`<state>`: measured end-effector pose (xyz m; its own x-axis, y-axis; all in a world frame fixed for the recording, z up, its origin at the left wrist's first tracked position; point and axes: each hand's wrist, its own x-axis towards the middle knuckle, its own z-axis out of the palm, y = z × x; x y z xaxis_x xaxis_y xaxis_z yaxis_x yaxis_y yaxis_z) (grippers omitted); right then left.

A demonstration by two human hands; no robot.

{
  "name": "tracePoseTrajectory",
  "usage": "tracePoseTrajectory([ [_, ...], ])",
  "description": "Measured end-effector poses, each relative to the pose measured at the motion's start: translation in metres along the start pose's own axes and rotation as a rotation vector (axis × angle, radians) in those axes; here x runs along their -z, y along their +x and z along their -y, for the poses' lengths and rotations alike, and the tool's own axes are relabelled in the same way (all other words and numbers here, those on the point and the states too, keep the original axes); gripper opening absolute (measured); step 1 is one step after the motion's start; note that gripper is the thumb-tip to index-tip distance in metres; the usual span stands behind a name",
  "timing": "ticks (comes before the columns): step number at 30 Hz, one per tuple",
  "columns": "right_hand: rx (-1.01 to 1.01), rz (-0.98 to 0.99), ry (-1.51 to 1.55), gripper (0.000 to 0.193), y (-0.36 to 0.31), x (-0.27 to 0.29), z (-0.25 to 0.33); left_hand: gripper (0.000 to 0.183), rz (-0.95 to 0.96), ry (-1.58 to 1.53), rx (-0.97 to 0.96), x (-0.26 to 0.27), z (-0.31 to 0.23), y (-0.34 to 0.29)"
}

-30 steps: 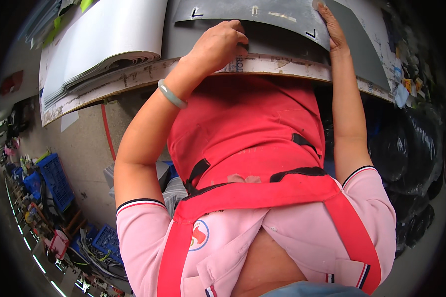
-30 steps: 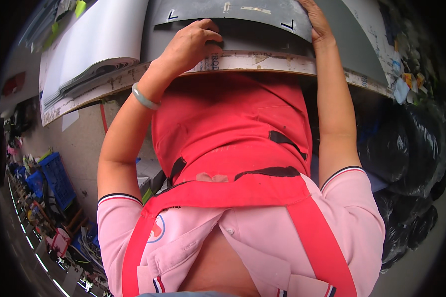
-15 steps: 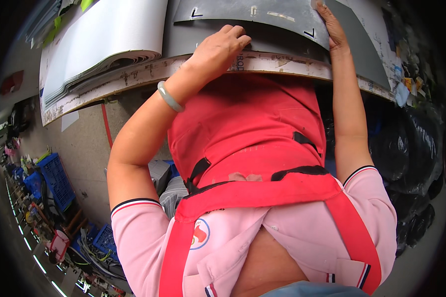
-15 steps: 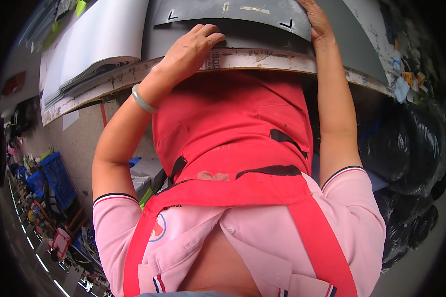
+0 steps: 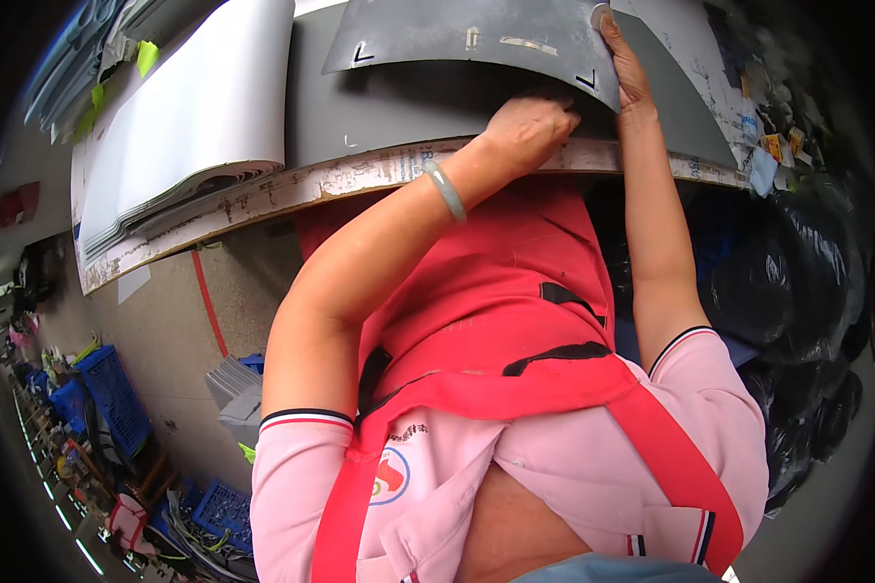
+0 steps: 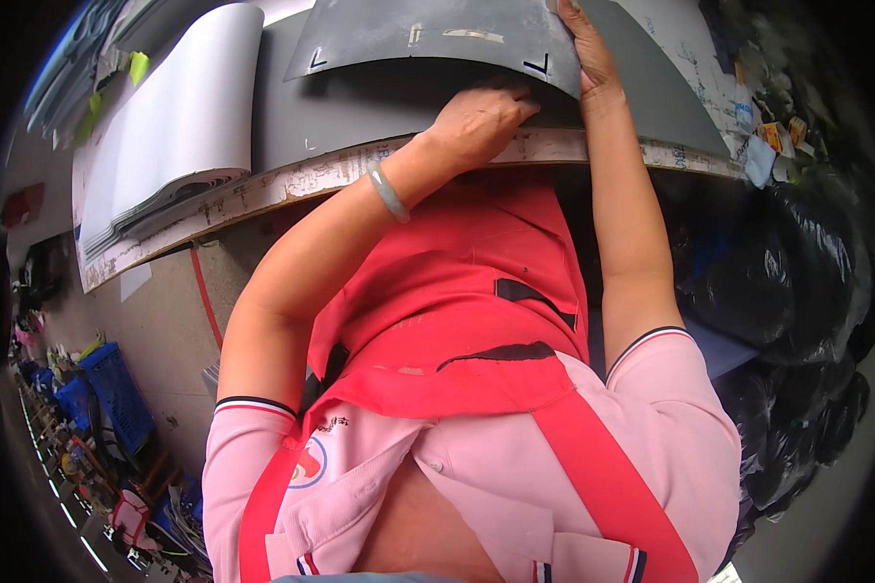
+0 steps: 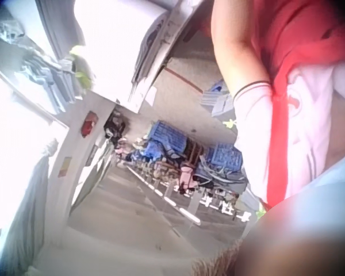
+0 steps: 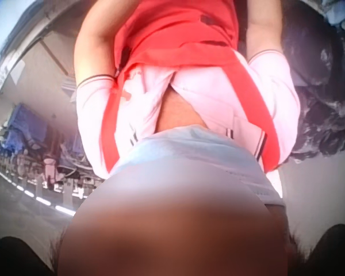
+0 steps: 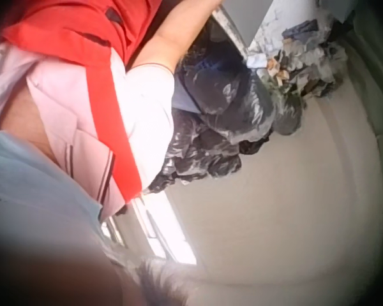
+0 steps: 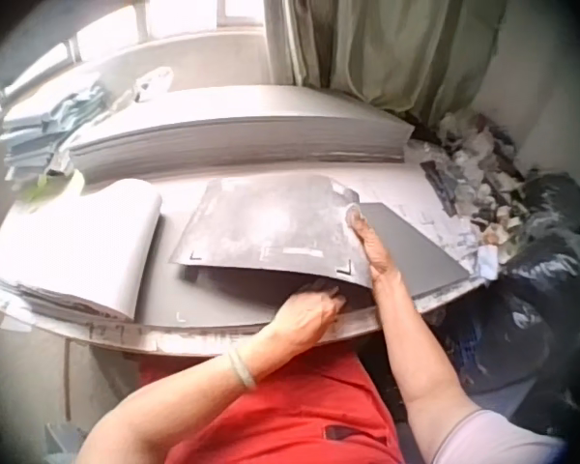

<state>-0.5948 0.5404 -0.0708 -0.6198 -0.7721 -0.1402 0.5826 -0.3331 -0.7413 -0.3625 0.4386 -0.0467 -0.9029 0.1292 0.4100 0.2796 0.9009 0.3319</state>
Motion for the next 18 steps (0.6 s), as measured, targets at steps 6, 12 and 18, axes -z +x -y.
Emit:
tracePoseTrajectory([
  [6,0.065,0.029,0.022,0.06,-0.035,-0.031,0.025,0.025,-0.097,-0.165,0.072,-0.031,0.001,0.05],
  [12,0.081,0.037,0.164,0.049,-0.056,-0.045,0.022,0.024,-0.421,-0.425,0.123,0.018,0.026,0.041],
  [18,-0.009,0.11,0.07,0.04,-0.064,-0.07,0.001,0.025,-0.565,-0.212,0.41,0.08,0.047,0.038],
])
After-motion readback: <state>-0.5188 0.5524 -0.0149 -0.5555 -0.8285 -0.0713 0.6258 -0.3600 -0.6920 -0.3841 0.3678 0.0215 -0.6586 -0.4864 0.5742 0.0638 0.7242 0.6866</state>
